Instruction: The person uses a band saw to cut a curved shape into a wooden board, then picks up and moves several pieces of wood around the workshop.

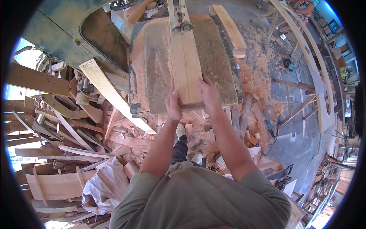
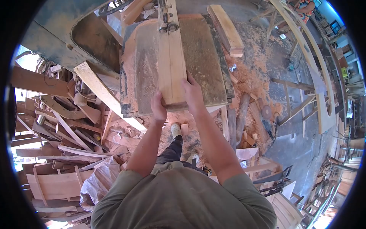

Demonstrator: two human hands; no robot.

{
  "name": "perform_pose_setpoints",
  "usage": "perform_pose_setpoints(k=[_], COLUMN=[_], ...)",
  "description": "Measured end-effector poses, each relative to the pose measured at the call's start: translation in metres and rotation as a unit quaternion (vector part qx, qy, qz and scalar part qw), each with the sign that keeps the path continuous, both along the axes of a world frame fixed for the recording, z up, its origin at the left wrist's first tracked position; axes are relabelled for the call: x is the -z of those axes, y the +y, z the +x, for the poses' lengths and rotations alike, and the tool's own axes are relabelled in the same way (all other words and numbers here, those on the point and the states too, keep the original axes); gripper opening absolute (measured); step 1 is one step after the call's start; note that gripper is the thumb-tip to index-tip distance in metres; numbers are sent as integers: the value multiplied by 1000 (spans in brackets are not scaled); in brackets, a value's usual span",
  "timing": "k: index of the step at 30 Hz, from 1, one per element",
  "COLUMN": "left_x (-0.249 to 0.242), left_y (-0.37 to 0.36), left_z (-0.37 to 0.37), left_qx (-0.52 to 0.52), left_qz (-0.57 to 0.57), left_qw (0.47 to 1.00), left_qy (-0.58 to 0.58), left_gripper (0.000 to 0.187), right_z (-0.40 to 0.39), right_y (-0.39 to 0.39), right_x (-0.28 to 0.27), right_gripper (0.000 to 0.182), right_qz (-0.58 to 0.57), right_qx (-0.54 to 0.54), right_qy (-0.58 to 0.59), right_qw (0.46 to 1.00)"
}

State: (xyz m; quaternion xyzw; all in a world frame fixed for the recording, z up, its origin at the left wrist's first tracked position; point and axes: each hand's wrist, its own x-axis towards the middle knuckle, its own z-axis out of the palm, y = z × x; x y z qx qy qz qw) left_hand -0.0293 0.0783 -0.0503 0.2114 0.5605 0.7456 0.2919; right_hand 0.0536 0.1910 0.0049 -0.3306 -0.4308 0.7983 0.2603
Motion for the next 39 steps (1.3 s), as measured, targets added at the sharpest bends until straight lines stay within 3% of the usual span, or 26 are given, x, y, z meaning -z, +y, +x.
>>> perform_pose_setpoints(k=[4,6,16,18,19,21,24,27,30,37,39], left_x=[1,5,5,11,-2,-42,1,-20,-27,-29,-24], left_y=[1,3,3,2,2,0,7,10,12,16,17], left_z=[2,-1,-12,-19,-19,-14,-23,-20,-15,-17,-19], left_qx=[-1,3,46,66,68,84,40,31,-8,-9,-2], left_qz=[0,47,41,-48,-45,-147,-162,-217,-219,-220,-218], left_qw=[998,998,998,996,996,979,982,971,976,976,976], left_qy=[-58,-41,-25,-23,-22,-117,-92,-94,-13,3,10], left_gripper=[63,64,69,68,68,70,73,68,71,67,67], right_z=[0,-4,-16,-17,-18,-18,-20,-21,-21,-20,-20], right_y=[2,4,5,7,7,5,9,10,11,10,11], right_x=[3,5,22,25,21,13,24,22,21,3,6], right_gripper=[55,51,46,45,45,43,45,45,46,46,46], right_qz=[-3,-2,52,74,76,91,95,93,73,65,47], right_qx=[2,14,93,108,111,115,110,109,102,79,89], right_qy=[6,6,-11,-17,-16,-60,-55,-57,-51,-86,-47], right_qw=[1000,1000,994,991,991,987,988,988,991,991,994])
